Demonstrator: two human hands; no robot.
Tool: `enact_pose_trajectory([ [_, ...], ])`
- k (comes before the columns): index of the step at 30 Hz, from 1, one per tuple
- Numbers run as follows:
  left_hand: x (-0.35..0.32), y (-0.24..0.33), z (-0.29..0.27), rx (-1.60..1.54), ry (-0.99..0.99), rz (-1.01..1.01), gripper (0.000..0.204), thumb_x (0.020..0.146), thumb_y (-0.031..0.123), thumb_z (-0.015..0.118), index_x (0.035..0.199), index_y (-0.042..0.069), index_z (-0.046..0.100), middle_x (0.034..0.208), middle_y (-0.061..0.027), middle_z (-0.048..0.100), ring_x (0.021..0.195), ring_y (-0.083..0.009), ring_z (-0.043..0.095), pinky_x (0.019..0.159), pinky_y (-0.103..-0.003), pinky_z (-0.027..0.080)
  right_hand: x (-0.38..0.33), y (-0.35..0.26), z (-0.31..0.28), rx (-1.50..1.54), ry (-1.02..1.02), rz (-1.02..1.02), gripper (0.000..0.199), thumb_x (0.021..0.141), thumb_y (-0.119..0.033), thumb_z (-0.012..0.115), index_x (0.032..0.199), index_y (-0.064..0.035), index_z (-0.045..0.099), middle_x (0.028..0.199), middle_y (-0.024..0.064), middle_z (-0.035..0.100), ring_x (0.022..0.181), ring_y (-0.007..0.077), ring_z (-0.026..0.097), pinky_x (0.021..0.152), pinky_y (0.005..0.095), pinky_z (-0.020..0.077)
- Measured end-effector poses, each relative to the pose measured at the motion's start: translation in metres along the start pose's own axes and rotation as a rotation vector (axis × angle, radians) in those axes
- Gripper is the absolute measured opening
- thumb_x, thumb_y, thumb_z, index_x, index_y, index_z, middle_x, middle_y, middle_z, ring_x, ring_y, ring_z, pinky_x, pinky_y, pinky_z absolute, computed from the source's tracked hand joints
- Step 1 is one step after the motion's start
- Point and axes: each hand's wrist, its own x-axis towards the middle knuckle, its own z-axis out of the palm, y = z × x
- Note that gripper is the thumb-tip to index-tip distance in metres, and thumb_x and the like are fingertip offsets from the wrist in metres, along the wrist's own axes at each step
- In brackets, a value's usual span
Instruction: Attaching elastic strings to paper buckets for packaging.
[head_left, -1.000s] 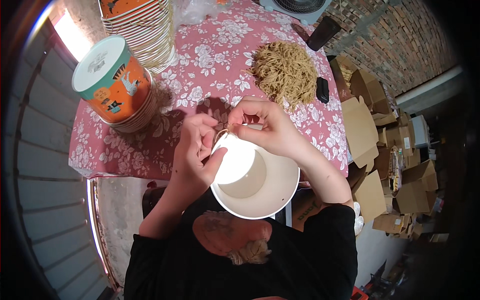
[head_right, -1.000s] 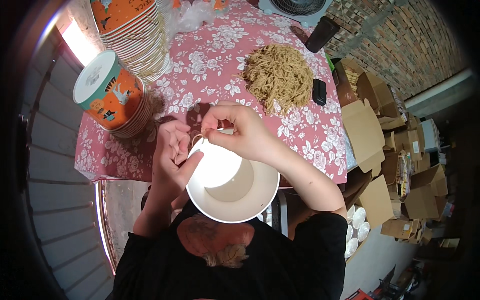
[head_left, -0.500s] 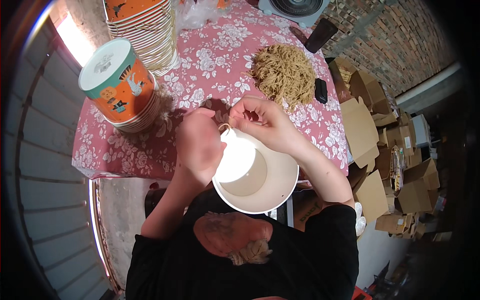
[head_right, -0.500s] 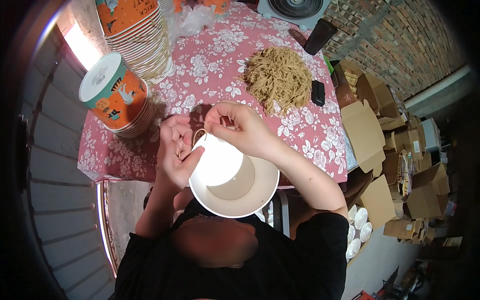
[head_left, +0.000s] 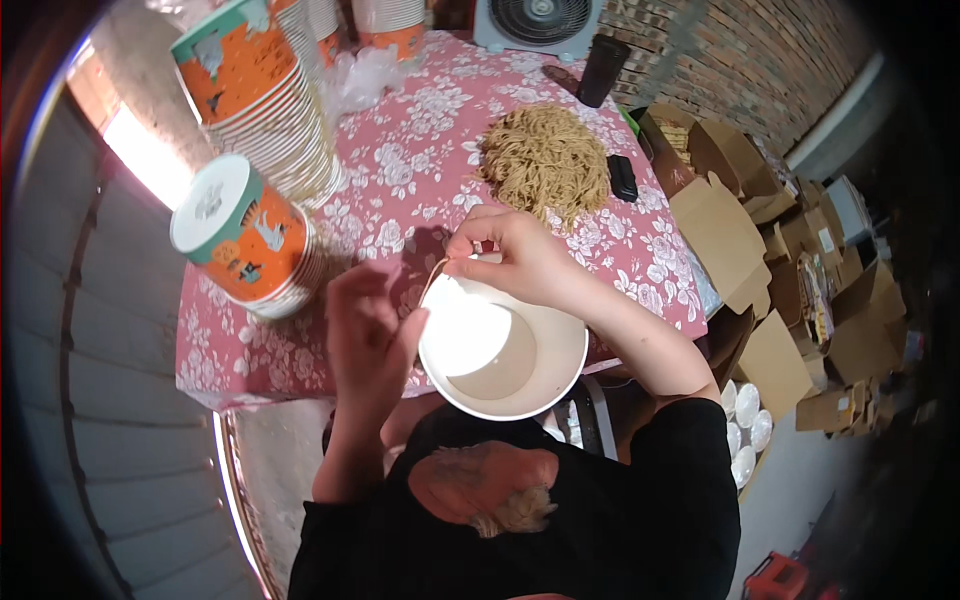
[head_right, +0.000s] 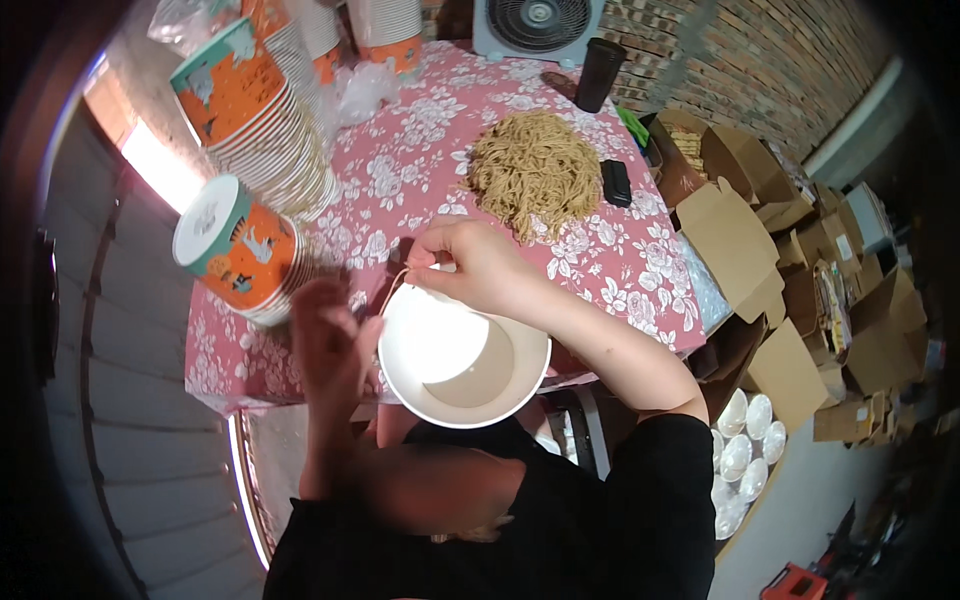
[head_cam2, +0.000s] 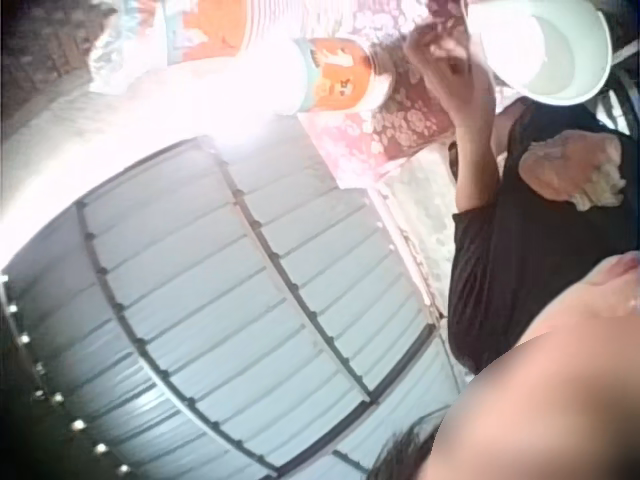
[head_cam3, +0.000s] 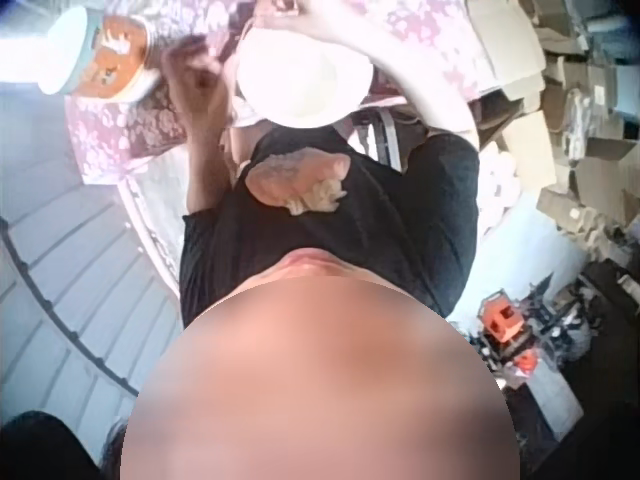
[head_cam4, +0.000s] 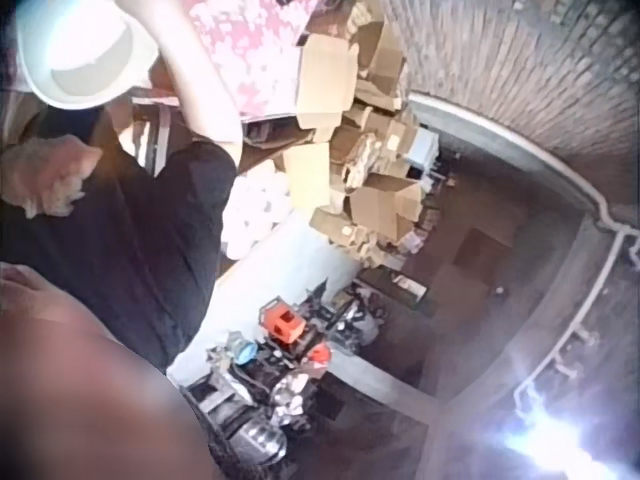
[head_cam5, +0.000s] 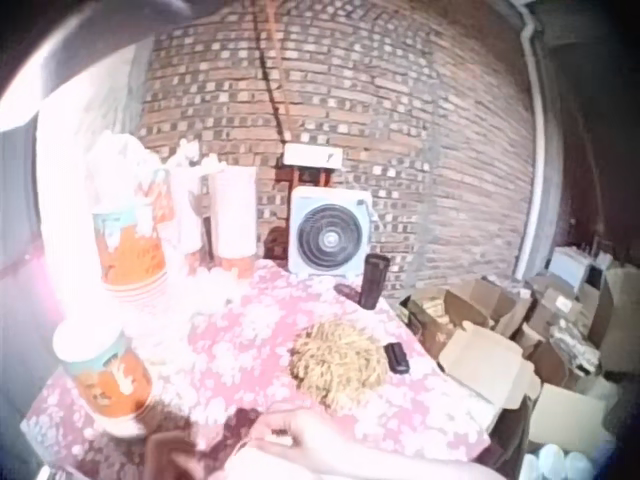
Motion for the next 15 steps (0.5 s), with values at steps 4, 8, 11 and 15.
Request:
enact_pose_trajectory([
  [4,-0.014,0.023,-0.028,0.029,0.124,0.212,0.039,0.092,-0.016,0.061,0.123,0.006,0.053,0.109,0.0008,0.052,0.082,-0.0037,0.045,0.062,-0.019,0.037,-0.002,0.009,-0.017,-0.352,0.193,-0.014,0.017,0.093,-0.020,0.075,0.095,-0.0037,0.069,0.092,0.0116,0.064,0.089,0.0292,0.066,0.076,0.0403,0.0523],
  [8,-0.026,0.043,-0.062,0.055,0.232,0.099,0.031,0.094,-0.014,0.055,0.119,0.005,0.054,0.096,0.0004,0.051,0.074,-0.0039,0.043,0.058,-0.020,0.034,-0.004,0.009,-0.024,-0.553,0.351,0.056,0.015,0.091,-0.020,0.072,0.096,-0.0061,0.070,0.097,0.0130,0.067,0.094,0.0351,0.066,0.078,0.0455,0.0546],
  [11,-0.029,0.054,-0.074,0.095,0.301,0.225,0.029,0.090,-0.015,0.051,0.111,0.004,0.050,0.098,-0.0039,0.049,0.063,-0.0030,0.038,0.049,-0.018,0.028,-0.009,0.021,-0.022,-0.709,0.464,0.057,0.018,0.090,-0.017,0.072,0.103,-0.0039,0.069,0.099,0.0140,0.066,0.098,0.0352,0.065,0.082,0.0461,0.0532],
  [15,-0.034,0.061,-0.077,0.044,0.354,0.349,0.027,0.085,-0.016,0.054,0.101,0.004,0.045,0.102,-0.0059,0.044,0.064,-0.0031,0.035,0.048,-0.016,0.026,-0.023,-0.028,-0.012,-0.708,0.595,-0.149,0.027,0.088,-0.012,0.074,0.113,-0.0046,0.067,0.102,0.0142,0.066,0.100,0.0358,0.063,0.082,0.0477,0.0516],
])
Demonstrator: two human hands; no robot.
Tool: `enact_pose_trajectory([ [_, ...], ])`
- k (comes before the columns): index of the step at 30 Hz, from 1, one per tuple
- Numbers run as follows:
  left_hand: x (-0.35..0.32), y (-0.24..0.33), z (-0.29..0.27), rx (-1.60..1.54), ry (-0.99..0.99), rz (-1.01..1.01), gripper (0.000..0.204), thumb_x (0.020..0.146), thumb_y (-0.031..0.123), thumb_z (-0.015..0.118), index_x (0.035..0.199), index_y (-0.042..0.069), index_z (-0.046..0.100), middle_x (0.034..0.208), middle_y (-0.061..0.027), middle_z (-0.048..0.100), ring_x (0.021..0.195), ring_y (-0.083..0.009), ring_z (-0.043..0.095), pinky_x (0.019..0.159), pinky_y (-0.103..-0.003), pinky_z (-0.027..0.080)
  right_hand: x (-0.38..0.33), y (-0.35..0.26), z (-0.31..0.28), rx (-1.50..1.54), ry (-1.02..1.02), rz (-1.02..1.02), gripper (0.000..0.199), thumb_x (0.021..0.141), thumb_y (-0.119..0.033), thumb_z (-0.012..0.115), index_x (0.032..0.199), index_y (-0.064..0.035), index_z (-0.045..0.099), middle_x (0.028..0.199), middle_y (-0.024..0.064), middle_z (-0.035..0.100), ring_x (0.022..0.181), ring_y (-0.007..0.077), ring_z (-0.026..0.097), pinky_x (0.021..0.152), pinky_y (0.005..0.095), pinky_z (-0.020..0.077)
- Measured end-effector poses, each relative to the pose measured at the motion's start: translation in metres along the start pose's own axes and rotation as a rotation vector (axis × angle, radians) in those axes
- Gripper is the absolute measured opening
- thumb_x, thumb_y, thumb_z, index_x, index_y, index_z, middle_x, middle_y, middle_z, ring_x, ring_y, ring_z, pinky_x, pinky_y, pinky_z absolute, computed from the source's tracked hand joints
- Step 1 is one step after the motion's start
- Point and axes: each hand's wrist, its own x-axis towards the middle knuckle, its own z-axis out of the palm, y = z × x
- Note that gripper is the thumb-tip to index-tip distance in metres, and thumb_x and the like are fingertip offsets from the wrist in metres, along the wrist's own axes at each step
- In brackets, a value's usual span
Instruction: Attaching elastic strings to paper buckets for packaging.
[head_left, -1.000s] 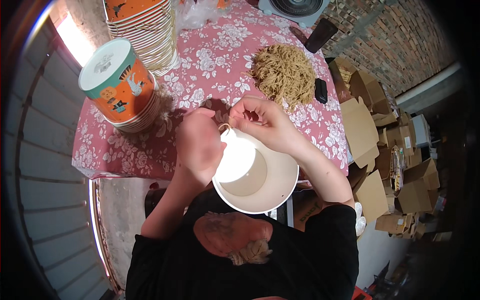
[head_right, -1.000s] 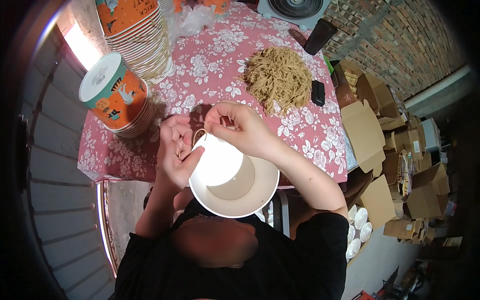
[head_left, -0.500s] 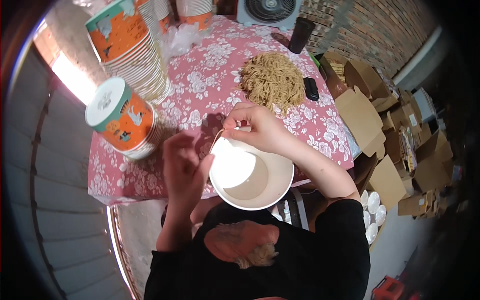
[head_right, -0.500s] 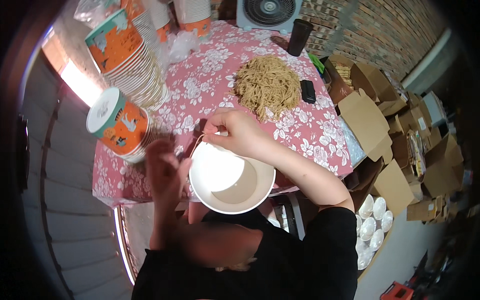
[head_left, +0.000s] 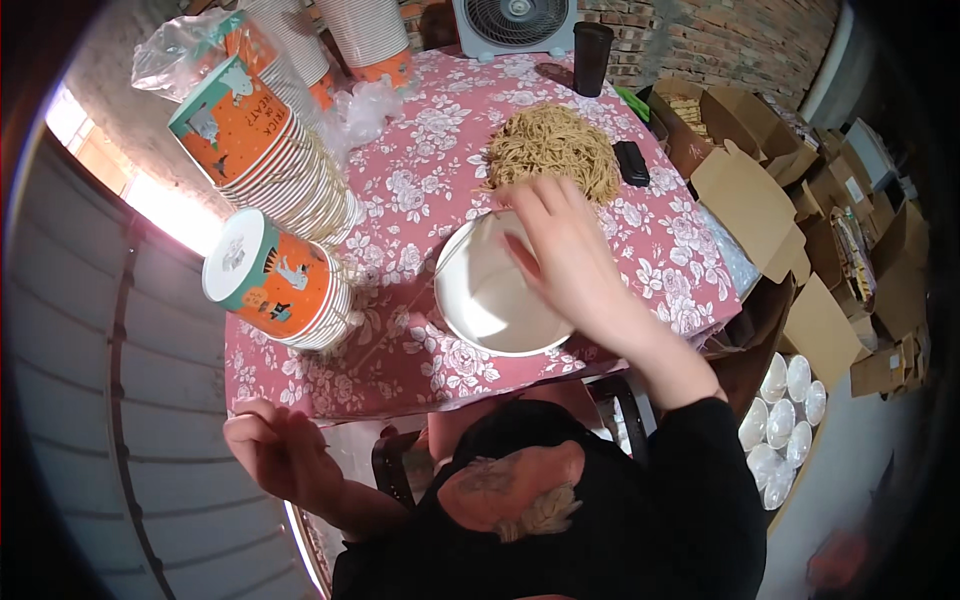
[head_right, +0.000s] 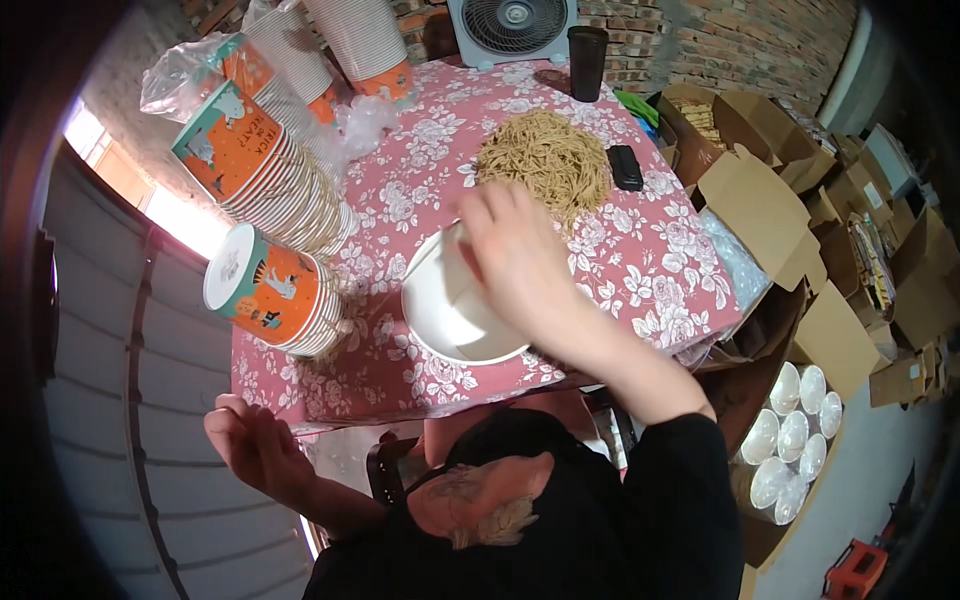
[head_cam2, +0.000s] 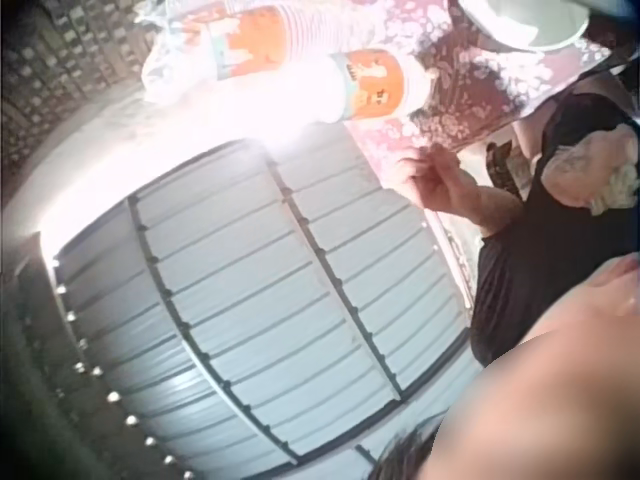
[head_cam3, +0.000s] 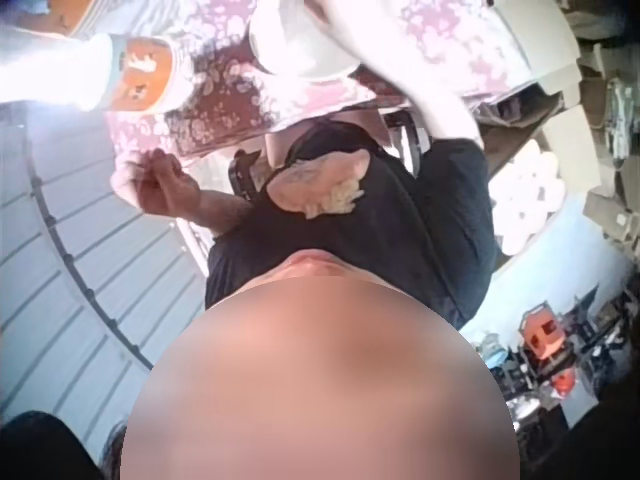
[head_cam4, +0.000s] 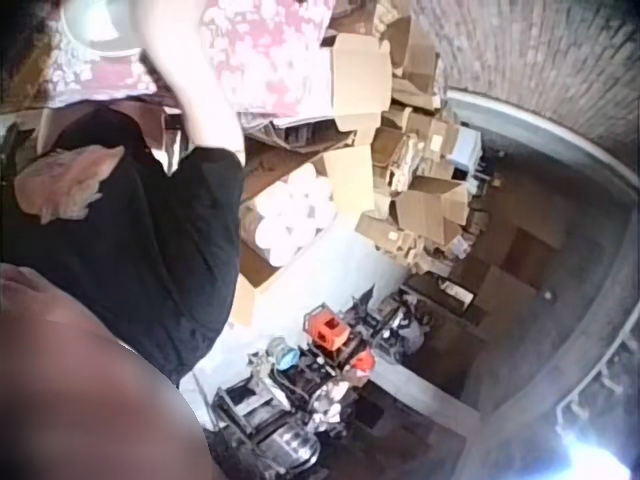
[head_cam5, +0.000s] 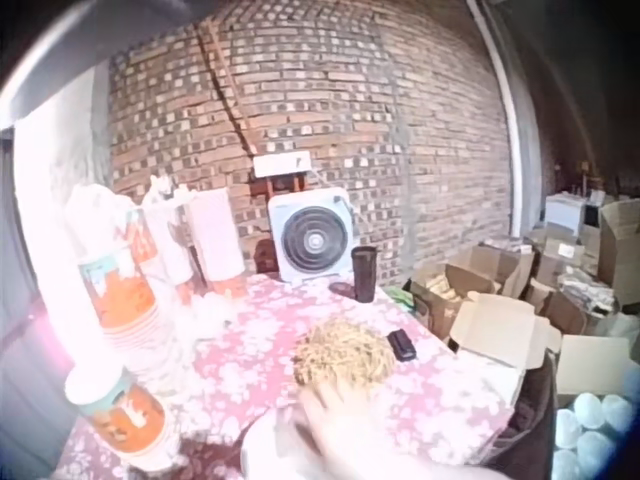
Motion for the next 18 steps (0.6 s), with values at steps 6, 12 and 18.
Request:
enact_pose_trajectory([
  [6,-0.042,0.018,0.050,-0.270,-0.266,-0.299,0.032,0.084,-0.010,0.070,0.090,0.009,0.045,0.094,-0.0080,0.051,0.075,-0.0115,0.049,0.066,-0.025,0.044,-0.063,-0.083,-0.050,1.057,-0.340,-0.091,0.039,0.092,-0.005,0.073,0.126,0.0028,0.058,0.132,0.0212,0.050,0.107,0.0337,0.061,0.091,0.0444,0.0529],
  [12,-0.039,0.028,0.056,-0.456,-0.597,-0.455,0.028,0.089,-0.015,0.064,0.098,0.005,0.048,0.099,-0.0108,0.052,0.087,-0.0179,0.059,0.081,-0.032,0.053,-0.095,-0.084,-0.039,1.264,-0.415,0.136,0.043,0.092,-0.002,0.071,0.132,-0.0016,0.054,0.128,0.0153,0.055,0.095,0.0273,0.064,0.080,0.0379,0.0545],
  [18,-0.045,0.025,0.054,-0.472,-0.530,-0.656,0.029,0.089,-0.018,0.056,0.103,0.004,0.042,0.106,-0.0122,0.047,0.080,-0.0210,0.063,0.072,-0.035,0.060,-0.113,-0.061,-0.033,0.810,-0.262,-0.174,0.057,0.090,-0.011,0.076,0.141,-0.0035,0.052,0.120,0.0098,0.062,0.098,0.0283,0.066,0.085,0.0392,0.0556],
])
